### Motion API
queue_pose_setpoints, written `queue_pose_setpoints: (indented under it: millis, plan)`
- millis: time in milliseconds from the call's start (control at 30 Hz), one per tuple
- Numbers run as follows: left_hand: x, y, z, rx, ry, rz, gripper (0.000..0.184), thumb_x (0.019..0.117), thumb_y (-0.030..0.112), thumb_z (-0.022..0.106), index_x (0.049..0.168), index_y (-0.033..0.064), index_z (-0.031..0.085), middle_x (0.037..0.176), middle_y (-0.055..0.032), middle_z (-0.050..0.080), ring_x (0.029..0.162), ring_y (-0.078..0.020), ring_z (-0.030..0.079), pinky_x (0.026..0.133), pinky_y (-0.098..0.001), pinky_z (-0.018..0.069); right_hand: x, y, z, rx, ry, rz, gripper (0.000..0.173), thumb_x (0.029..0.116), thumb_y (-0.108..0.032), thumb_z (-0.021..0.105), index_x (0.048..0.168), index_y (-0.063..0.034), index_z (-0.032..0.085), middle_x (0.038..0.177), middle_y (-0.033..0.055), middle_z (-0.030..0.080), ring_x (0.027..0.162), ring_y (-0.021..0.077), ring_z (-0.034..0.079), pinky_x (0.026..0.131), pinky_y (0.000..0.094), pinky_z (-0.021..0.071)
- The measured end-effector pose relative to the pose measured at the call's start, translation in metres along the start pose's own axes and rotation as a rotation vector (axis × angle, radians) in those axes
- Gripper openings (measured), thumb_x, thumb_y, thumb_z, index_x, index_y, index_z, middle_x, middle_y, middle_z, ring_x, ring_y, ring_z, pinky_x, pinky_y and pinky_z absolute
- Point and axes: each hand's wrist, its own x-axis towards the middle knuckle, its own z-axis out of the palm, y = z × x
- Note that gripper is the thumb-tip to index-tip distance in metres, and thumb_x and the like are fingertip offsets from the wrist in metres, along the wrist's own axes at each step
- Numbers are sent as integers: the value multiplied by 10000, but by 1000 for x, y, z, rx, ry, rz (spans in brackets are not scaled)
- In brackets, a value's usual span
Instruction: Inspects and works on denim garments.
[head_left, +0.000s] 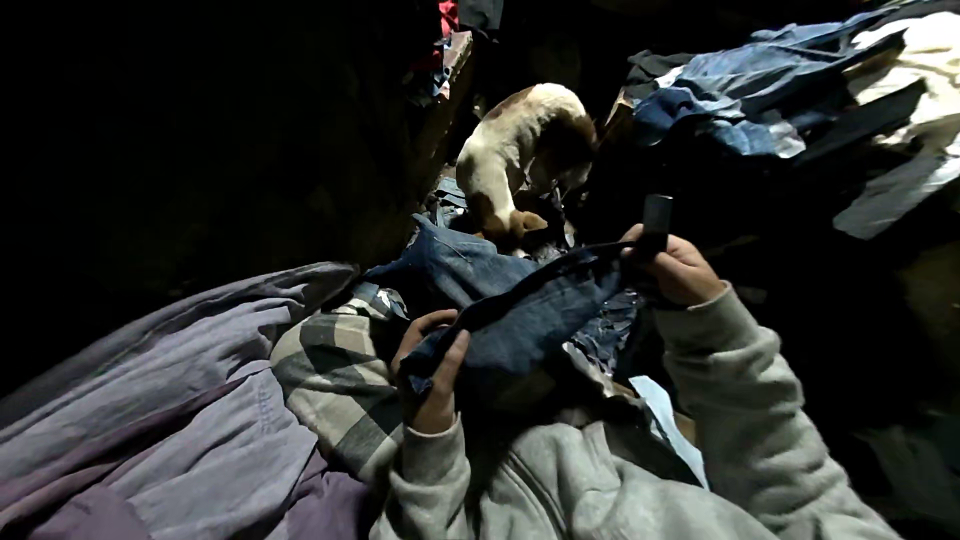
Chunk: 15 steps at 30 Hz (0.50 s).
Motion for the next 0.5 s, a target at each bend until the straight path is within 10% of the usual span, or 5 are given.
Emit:
queue_pose_setpoints:
  millis: [100,233,500]
  plan:
    - [-4,-6,4,12,64,-117,178,842,58,686,1015,18,677,919,67,725,863,5,686,801,-199,589,16,19,-3,-196,117,162,161,996,-5,437,942,-65,577,656,-87,554,523,-39,484,505,144,432]
    - [-4,-16,0,35,74,-184,153,857,-21,597,989,-14,673,878,68,725,813,20,684,763,-182,587,31,62,-6,-710,-75,389,368,1021,-42,498,1361,84,559,1285,309,617,1192,397,607,1049,527,437]
    - [3,-13,-37,215,-35,-85,335,777,-28,680,1099,-91,612,1022,6,708,928,16,676,816,-166,574,12,68,18,-572,-23,126,389,1032,-79,441,1356,90,575,1291,290,633,1154,331,647,1022,452,479]
